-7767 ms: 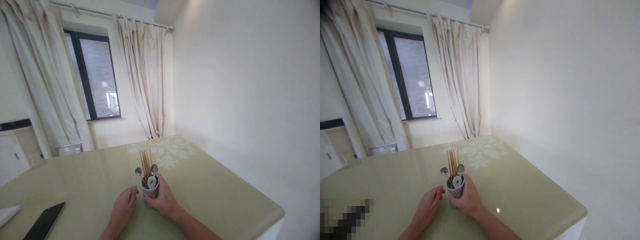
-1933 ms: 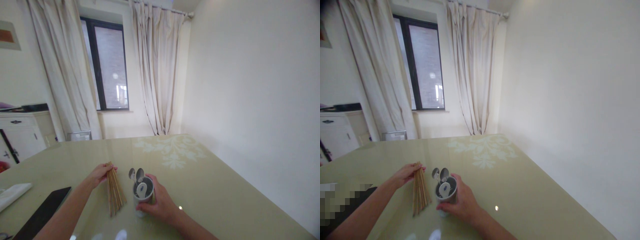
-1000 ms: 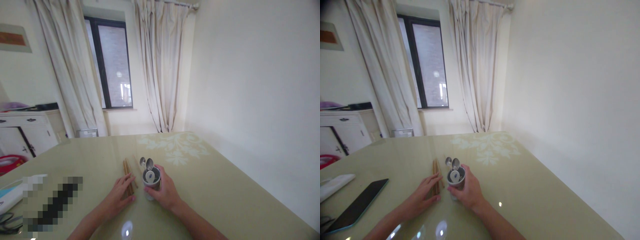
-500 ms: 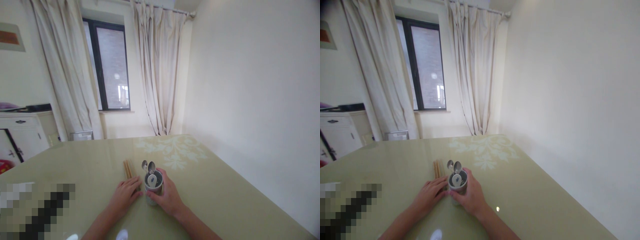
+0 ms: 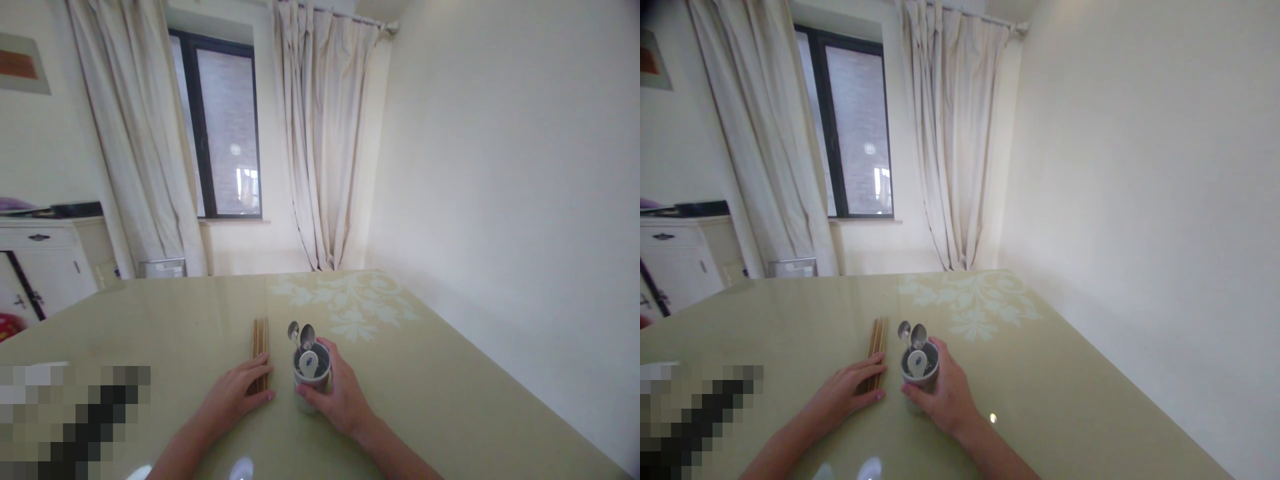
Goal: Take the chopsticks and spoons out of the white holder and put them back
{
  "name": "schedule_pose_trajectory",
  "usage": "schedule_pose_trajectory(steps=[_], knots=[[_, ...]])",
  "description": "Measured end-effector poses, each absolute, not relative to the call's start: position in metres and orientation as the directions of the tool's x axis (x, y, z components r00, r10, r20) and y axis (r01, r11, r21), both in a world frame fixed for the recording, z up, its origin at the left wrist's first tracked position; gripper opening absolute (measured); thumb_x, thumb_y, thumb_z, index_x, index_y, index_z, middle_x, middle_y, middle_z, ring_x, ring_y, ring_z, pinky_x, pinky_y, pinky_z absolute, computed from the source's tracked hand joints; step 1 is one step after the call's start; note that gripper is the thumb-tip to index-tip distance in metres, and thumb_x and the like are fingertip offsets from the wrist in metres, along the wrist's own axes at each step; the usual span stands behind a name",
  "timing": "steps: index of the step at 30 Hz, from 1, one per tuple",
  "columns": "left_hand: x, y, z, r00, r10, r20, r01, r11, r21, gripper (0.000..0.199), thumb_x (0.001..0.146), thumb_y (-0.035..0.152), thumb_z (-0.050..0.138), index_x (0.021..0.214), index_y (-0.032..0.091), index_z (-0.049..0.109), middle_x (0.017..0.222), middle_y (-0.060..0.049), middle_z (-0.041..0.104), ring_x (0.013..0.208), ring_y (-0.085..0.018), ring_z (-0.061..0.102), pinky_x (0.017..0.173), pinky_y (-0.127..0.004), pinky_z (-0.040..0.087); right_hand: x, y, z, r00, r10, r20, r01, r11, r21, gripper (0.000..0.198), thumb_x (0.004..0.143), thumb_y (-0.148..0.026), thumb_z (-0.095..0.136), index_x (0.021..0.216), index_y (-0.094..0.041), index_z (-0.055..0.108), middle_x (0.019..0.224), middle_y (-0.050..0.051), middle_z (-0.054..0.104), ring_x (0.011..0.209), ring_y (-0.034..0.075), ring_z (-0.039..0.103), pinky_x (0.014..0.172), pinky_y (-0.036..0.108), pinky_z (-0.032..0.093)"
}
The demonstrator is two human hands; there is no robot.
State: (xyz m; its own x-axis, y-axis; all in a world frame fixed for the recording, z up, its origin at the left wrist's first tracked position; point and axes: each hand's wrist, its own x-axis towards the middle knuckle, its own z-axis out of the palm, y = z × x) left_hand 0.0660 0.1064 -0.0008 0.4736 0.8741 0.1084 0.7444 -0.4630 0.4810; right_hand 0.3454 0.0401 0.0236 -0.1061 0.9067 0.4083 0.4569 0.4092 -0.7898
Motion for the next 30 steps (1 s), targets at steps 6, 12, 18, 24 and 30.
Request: schedule_pose_trajectory(steps=[6,12,18,24,30], knots=[[0.056,0.111,-0.001,0.467,0.875,0.128,0.689,-0.450,0.569,0.056,0.083,0.049,0.078,0.136,0.032,0.071,0.151,-0.005,0.060,0.140,-0.032,0.058,0.121,-0.046,0.044,0.346,0.041,0.023,-0.100,0.905,0.413,0.451,0.411,-0.792,0.084,0.076,-0.044,0.088,0.144,-0.024,0.043,0.131,0.011,0.069,0.119,0.031,0.066,0.104,0.046,0.049],[0.056,0.112,-0.006,0.467,0.866,0.178,0.667,-0.476,0.573,0.061,0.078,0.051,0.083,0.134,0.030,0.073,0.154,-0.008,0.057,0.144,-0.033,0.054,0.124,-0.049,0.040,0.347,0.042,0.024,-0.118,0.895,0.429,0.375,0.440,-0.816,0.082,0.074,-0.043,0.091,0.140,-0.025,0.045,0.127,0.009,0.071,0.114,0.029,0.068,0.101,0.042,0.051],[0.063,0.108,-0.001,0.479,0.865,0.152,0.662,-0.469,0.585,0.046,0.087,0.045,0.074,0.131,0.031,0.075,0.153,-0.006,0.059,0.143,-0.032,0.055,0.122,-0.049,0.042,0.348,0.043,0.021,-0.116,0.890,0.440,0.380,0.449,-0.809,0.082,0.075,-0.044,0.090,0.140,-0.025,0.045,0.128,0.010,0.070,0.115,0.029,0.067,0.102,0.043,0.050],[0.061,0.111,0.007,0.484,0.870,0.090,0.711,-0.451,0.540,0.046,0.084,0.047,0.076,0.127,0.032,0.077,0.150,-0.005,0.060,0.139,-0.033,0.058,0.119,-0.048,0.044,0.349,0.043,0.020,-0.112,0.892,0.439,0.379,0.446,-0.811,0.081,0.076,-0.046,0.089,0.140,-0.024,0.045,0.128,0.010,0.070,0.115,0.030,0.067,0.102,0.044,0.050],[0.034,0.118,0.006,0.427,0.900,0.090,0.709,-0.395,0.584,0.047,0.080,0.052,0.079,0.122,0.032,0.079,0.148,-0.005,0.062,0.136,-0.034,0.061,0.118,-0.047,0.045,0.349,0.042,0.021,-0.115,0.896,0.430,0.370,0.440,-0.818,0.080,0.075,-0.043,0.089,0.140,-0.024,0.045,0.127,0.010,0.070,0.114,0.030,0.068,0.102,0.044,0.050]])
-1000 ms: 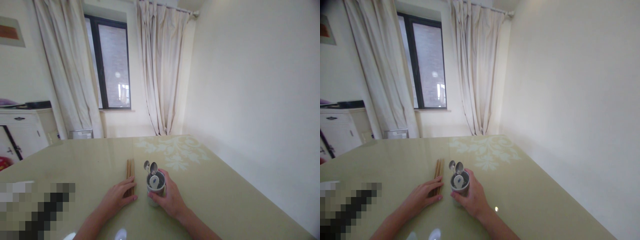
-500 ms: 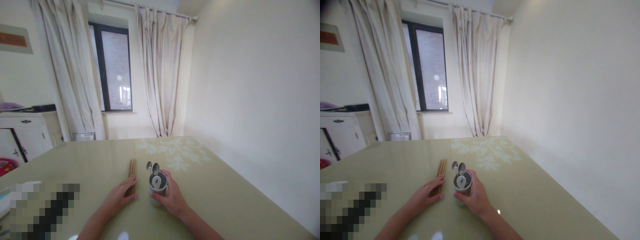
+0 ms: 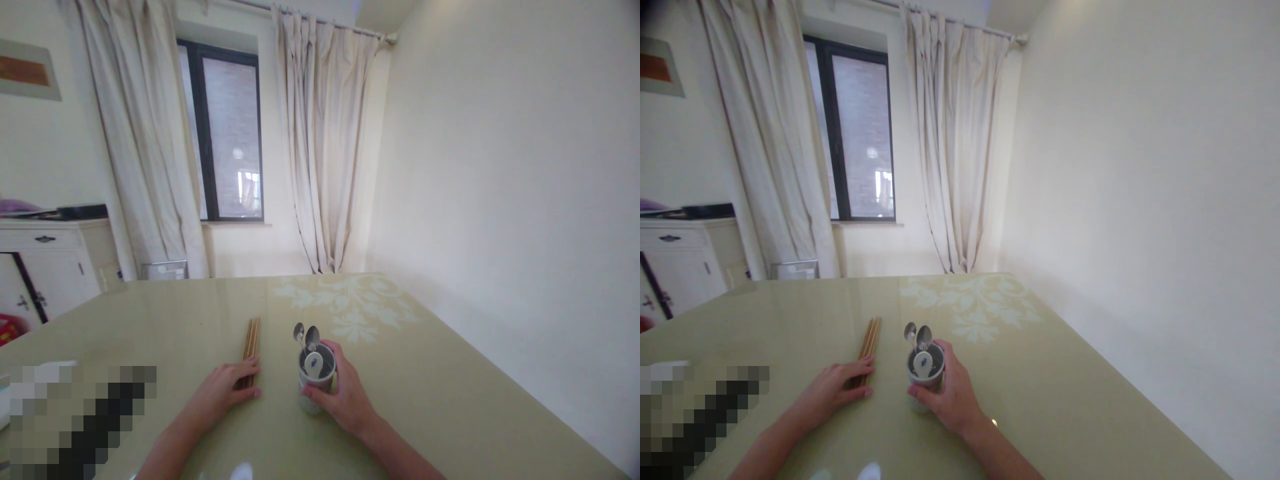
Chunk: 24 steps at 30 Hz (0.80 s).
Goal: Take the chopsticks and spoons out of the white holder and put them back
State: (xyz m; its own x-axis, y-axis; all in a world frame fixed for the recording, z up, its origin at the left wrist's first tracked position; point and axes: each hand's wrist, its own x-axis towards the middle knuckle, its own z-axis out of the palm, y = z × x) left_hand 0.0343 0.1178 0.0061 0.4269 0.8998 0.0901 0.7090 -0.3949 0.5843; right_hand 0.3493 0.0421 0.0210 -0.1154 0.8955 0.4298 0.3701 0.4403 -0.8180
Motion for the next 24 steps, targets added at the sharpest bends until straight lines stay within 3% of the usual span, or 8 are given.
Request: schedule_pose_trajectory(steps=[16,24], knots=[[0.045,0.111,0.002,0.490,0.867,0.092,0.651,-0.434,0.623,0.055,0.069,0.058,0.087,0.118,0.033,0.081,0.142,-0.007,0.066,0.133,-0.036,0.064,0.118,-0.047,0.047,0.346,0.044,0.020,-0.121,0.869,0.479,0.313,0.492,-0.812,0.086,0.066,-0.045,0.095,0.136,-0.024,0.050,0.122,0.008,0.072,0.109,0.028,0.069,0.097,0.040,0.052],[0.080,0.092,0.001,0.675,0.722,0.153,0.451,-0.567,0.690,0.061,0.071,0.069,0.082,0.121,0.035,0.080,0.143,-0.008,0.066,0.136,-0.036,0.061,0.119,-0.049,0.046,0.346,0.045,0.020,-0.138,0.867,0.479,0.286,0.498,-0.819,0.088,0.064,-0.047,0.096,0.136,-0.023,0.051,0.121,0.009,0.072,0.109,0.030,0.069,0.098,0.042,0.052]])
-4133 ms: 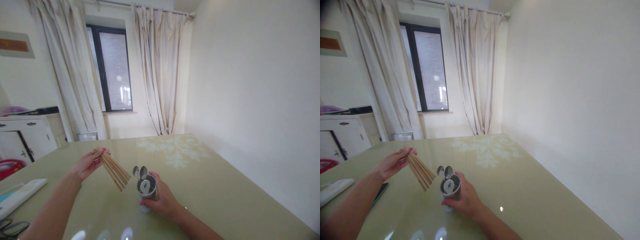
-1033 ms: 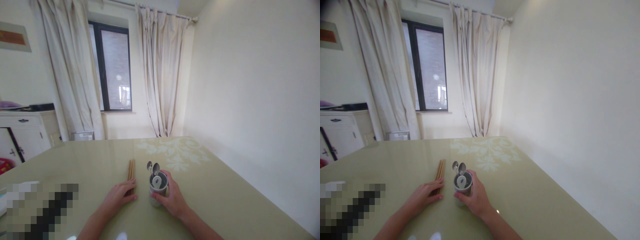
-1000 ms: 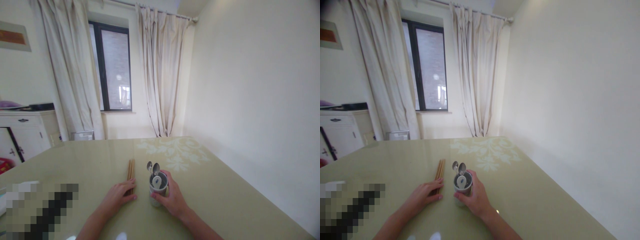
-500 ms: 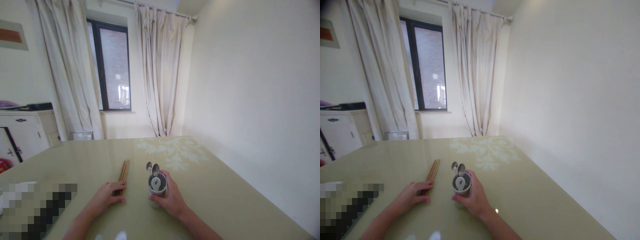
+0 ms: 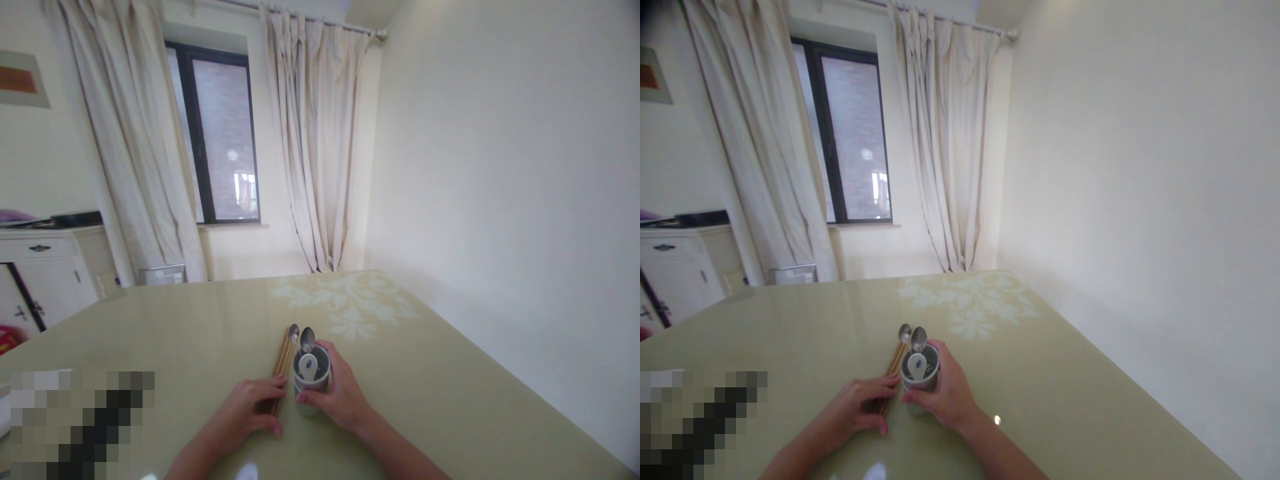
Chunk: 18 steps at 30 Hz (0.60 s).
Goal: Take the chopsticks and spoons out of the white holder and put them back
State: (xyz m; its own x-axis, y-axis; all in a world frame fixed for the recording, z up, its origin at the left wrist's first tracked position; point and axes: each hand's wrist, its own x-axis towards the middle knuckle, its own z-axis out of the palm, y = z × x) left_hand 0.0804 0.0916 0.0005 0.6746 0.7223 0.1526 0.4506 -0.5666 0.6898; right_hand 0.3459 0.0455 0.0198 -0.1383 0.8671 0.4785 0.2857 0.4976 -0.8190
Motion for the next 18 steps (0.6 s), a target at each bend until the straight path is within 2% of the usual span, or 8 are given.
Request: schedule_pose_trajectory(steps=[3,7,10,13,15,18], knots=[[0.087,0.089,-0.001,0.719,0.672,0.177,0.394,-0.604,0.693,0.062,0.072,0.072,0.079,0.124,0.037,0.078,0.144,-0.007,0.066,0.137,-0.035,0.060,0.120,-0.047,0.045,0.346,0.046,0.021,-0.173,0.854,0.491,0.212,0.519,-0.828,0.086,0.066,-0.045,0.095,0.136,-0.022,0.050,0.121,0.009,0.072,0.109,0.030,0.069,0.098,0.043,0.052],[0.087,0.089,0.001,0.671,0.711,0.213,0.392,-0.583,0.712,0.070,0.068,0.077,0.077,0.125,0.036,0.078,0.139,-0.006,0.071,0.134,-0.036,0.063,0.120,-0.048,0.046,0.346,0.045,0.022,-0.207,0.843,0.496,0.142,0.527,-0.838,0.081,0.073,-0.039,0.090,0.139,-0.023,0.046,0.126,0.010,0.071,0.114,0.029,0.068,0.102,0.043,0.051],[0.090,0.086,0.015,0.485,0.818,0.310,0.394,-0.520,0.758,0.066,0.081,0.082,0.062,0.119,0.031,0.081,0.132,-0.007,0.076,0.129,-0.035,0.067,0.116,-0.048,0.049,0.346,0.044,0.021,-0.207,0.836,0.508,0.177,0.543,-0.821,0.079,0.075,-0.040,0.088,0.139,-0.023,0.046,0.128,0.010,0.069,0.116,0.030,0.067,0.103,0.044,0.050],[0.106,0.082,0.043,0.223,0.899,0.377,0.377,-0.437,0.817,0.065,0.095,0.074,0.044,0.116,0.025,0.081,0.125,-0.009,0.079,0.121,-0.032,0.070,0.112,-0.047,0.052,0.343,0.045,0.020,-0.191,0.842,0.505,0.221,0.538,-0.814,0.083,0.069,-0.041,0.092,0.137,-0.022,0.049,0.127,0.010,0.069,0.115,0.030,0.066,0.101,0.044,0.050],[0.120,0.082,0.063,0.174,0.910,0.376,0.359,-0.414,0.837,0.059,0.097,0.069,0.046,0.112,0.022,0.080,0.118,-0.009,0.081,0.113,-0.030,0.073,0.104,-0.043,0.056,0.342,0.045,0.019,-0.179,0.848,0.498,0.226,0.528,-0.818,0.085,0.066,-0.040,0.095,0.137,-0.022,0.050,0.126,0.010,0.069,0.113,0.031,0.066,0.099,0.044,0.051],[0.139,0.089,0.084,0.254,0.911,0.326,0.348,-0.401,0.847,0.045,0.094,0.060,0.058,0.098,0.020,0.078,0.102,-0.008,0.083,0.095,-0.027,0.076,0.089,-0.036,0.060,0.341,0.044,0.018,-0.173,0.849,0.499,0.219,0.527,-0.821,0.085,0.065,-0.038,0.095,0.136,-0.023,0.052,0.126,0.010,0.069,0.112,0.030,0.067,0.098,0.044,0.051]])
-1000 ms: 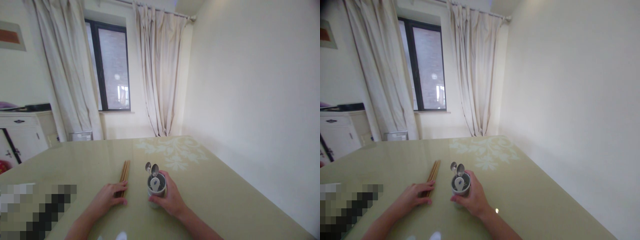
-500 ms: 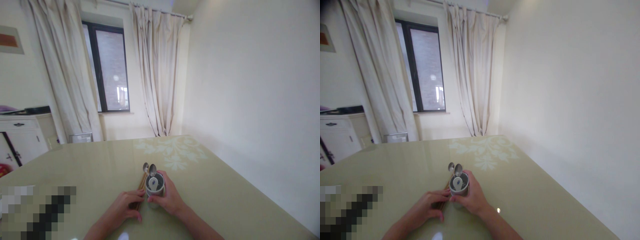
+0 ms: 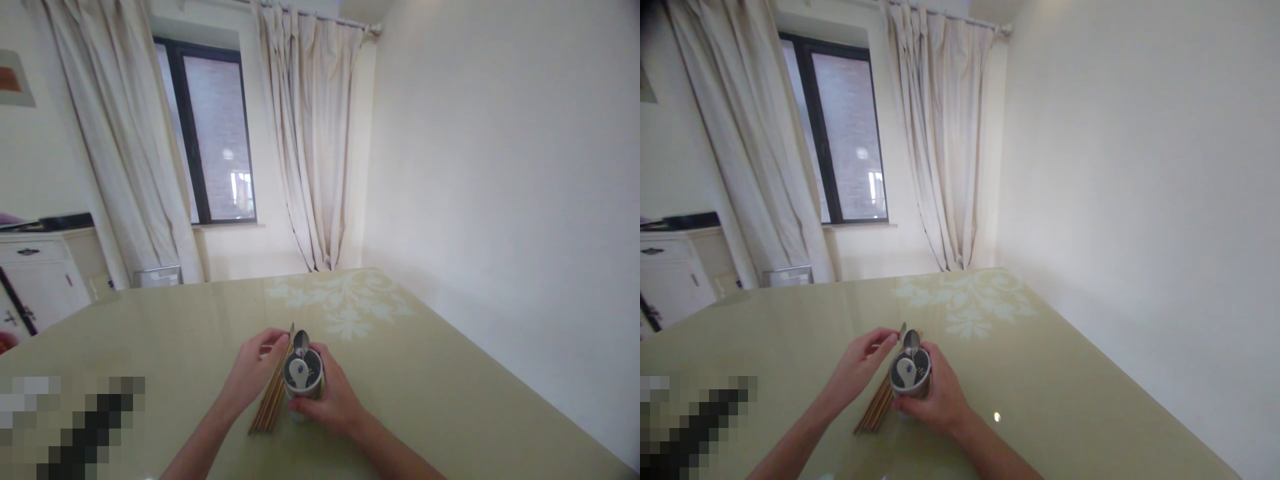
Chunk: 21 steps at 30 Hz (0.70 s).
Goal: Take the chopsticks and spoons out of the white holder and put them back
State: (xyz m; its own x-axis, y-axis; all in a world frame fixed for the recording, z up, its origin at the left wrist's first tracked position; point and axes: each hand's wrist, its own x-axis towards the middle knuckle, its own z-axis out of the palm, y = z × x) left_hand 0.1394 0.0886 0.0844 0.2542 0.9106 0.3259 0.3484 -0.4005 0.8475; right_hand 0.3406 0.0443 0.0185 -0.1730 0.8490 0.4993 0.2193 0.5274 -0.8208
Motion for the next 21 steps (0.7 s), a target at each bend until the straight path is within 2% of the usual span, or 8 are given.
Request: schedule_pose_trajectory(steps=[3,8,12,15,21], knots=[[0.147,0.100,0.090,0.333,0.903,0.272,0.358,-0.389,0.849,0.038,0.091,0.054,0.064,0.096,0.019,0.077,0.096,-0.008,0.082,0.090,-0.025,0.076,0.081,-0.034,0.060,0.341,0.044,0.018,-0.166,0.852,0.496,0.222,0.523,-0.823,0.087,0.064,-0.036,0.096,0.138,-0.023,0.051,0.128,0.010,0.068,0.114,0.030,0.066,0.099,0.044,0.052],[0.150,0.116,0.086,0.374,0.894,0.246,0.340,-0.379,0.861,0.039,0.087,0.052,0.067,0.101,0.016,0.076,0.099,-0.010,0.082,0.091,-0.026,0.076,0.085,-0.036,0.058,0.341,0.043,0.022,-0.171,0.850,0.498,0.205,0.525,-0.826,0.087,0.065,-0.038,0.095,0.139,-0.023,0.051,0.130,0.011,0.067,0.116,0.031,0.065,0.102,0.045,0.050],[0.153,0.122,0.091,0.425,0.880,0.211,0.266,-0.344,0.901,0.044,0.087,0.052,0.067,0.113,0.017,0.073,0.105,-0.010,0.082,0.099,-0.026,0.076,0.088,-0.036,0.058,0.342,0.042,0.023,-0.174,0.850,0.497,0.224,0.525,-0.821,0.086,0.066,-0.041,0.095,0.138,-0.024,0.052,0.128,0.011,0.068,0.114,0.031,0.066,0.102,0.046,0.051],[0.156,0.123,0.095,0.448,0.872,0.197,0.221,-0.322,0.921,0.049,0.086,0.051,0.069,0.120,0.017,0.071,0.102,-0.009,0.082,0.096,-0.025,0.076,0.085,-0.036,0.058,0.343,0.042,0.022,-0.176,0.853,0.492,0.229,0.522,-0.822,0.088,0.065,-0.041,0.096,0.139,-0.025,0.051,0.128,0.010,0.069,0.112,0.031,0.067,0.100,0.045,0.051],[0.157,0.120,0.110,0.421,0.875,0.238,0.204,-0.347,0.915,0.036,0.082,0.052,0.072,0.097,0.020,0.079,0.095,-0.006,0.083,0.091,-0.024,0.075,0.086,-0.036,0.059,0.343,0.040,0.023,-0.189,0.856,0.481,0.217,0.514,-0.830,0.086,0.068,-0.042,0.094,0.140,-0.025,0.049,0.127,0.010,0.069,0.112,0.031,0.067,0.098,0.043,0.052]])
